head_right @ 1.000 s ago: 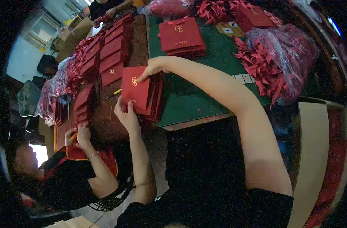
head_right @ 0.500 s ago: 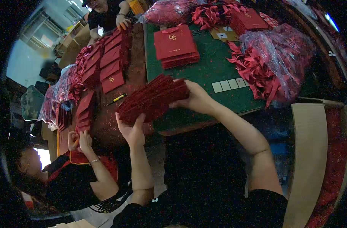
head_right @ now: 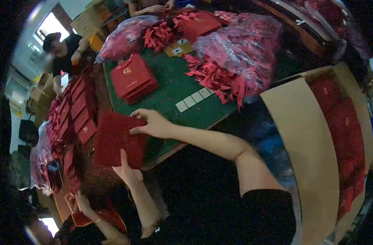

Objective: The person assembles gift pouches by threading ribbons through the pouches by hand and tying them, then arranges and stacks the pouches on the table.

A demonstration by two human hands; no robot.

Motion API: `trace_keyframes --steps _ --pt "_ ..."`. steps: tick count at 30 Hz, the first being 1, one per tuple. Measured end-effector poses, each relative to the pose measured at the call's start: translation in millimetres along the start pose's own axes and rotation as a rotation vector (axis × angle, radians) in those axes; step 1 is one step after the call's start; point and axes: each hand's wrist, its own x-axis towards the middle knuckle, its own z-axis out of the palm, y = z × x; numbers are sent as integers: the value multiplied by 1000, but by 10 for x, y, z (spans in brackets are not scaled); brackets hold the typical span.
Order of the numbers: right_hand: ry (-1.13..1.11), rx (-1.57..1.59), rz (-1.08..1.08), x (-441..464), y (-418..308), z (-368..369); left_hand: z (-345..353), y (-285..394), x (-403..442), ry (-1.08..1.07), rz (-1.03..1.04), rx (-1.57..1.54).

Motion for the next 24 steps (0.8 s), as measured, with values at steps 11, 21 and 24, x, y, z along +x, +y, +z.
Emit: trace_keyframes --steps 11,21,24 --pt "-38 -492 122 409 181 241 -697 -152 270 263 -284 -158" --pt "-82 75 209 80 -229 -949 -669 88 584 382 -64 39" --pt "-195 -230 218 135 -143 -1050 -638 127 677 391 -16 146"
